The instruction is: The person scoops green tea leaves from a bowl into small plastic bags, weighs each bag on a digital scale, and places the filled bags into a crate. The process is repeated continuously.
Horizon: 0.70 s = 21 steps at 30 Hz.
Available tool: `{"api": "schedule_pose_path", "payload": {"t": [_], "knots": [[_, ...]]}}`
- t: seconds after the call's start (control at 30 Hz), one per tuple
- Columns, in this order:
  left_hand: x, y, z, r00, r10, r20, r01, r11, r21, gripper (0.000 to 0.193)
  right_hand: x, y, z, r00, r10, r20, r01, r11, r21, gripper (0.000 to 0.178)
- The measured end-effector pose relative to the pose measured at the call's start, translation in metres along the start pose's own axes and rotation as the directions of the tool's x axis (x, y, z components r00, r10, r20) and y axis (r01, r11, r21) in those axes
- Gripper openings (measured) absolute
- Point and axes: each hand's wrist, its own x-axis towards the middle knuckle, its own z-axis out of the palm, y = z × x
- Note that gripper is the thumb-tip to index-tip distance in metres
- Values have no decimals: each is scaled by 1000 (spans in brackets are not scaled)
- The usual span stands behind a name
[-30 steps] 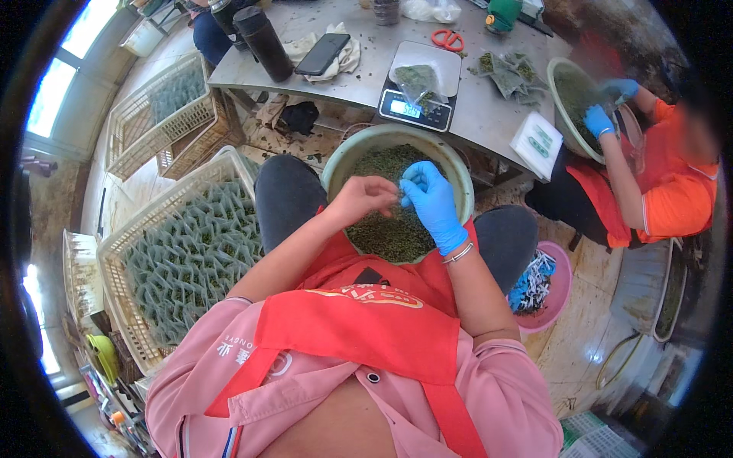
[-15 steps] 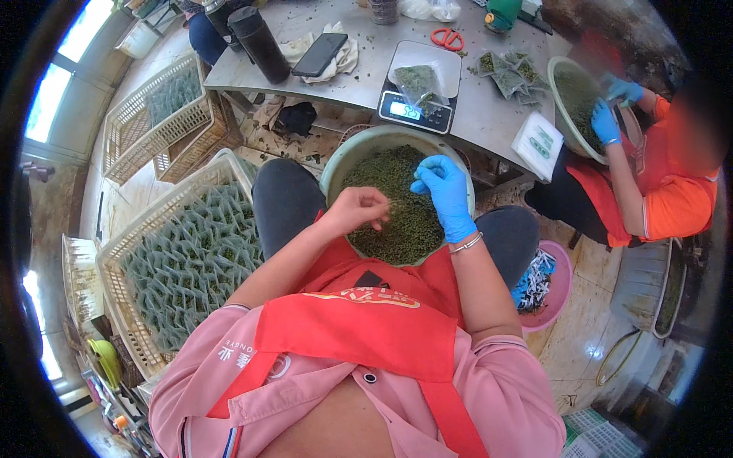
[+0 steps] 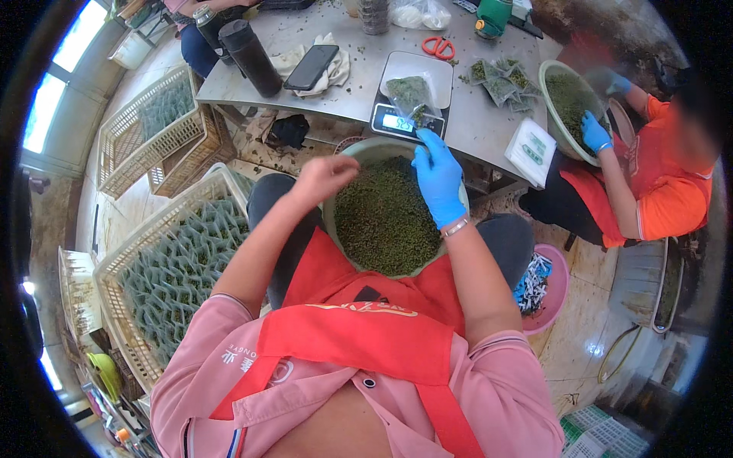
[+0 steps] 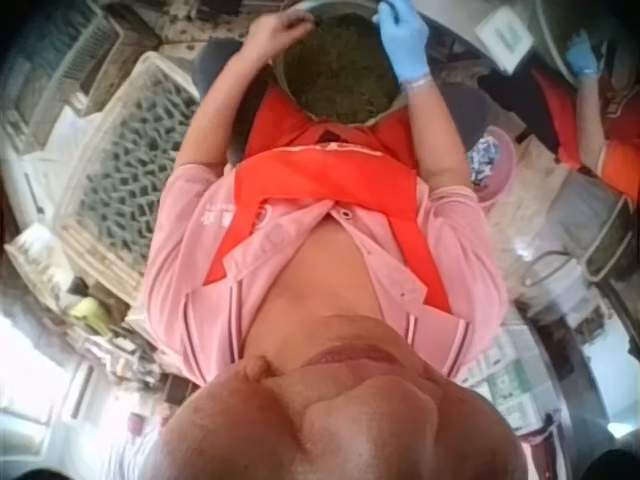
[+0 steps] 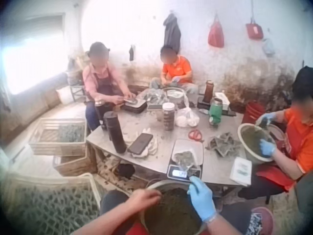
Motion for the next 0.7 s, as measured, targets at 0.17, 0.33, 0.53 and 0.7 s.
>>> {"api": "schedule_pose_path", "payload": {"t": [0.17, 0.33, 0.53, 0.7], "knots": [[40, -12, -15, 969, -122, -217, 107, 991, -79, 20, 55, 2, 16, 958, -235, 167, 288, 760, -582, 28], [48, -12, 3, 901, -11, -433, 63, 992, 106, 33, 90, -60, 29, 929, -94, 358, 336, 621, -709, 23], [62, -15, 3, 905, -214, -368, 301, 933, 198, 43, 62, -84, 72, 794, -235, 561, 578, 576, -578, 23], [54, -27, 15, 923, -46, -381, 157, 951, 265, 47, 55, -47, 94, 807, -112, 580, 515, 614, -598, 19]]}}
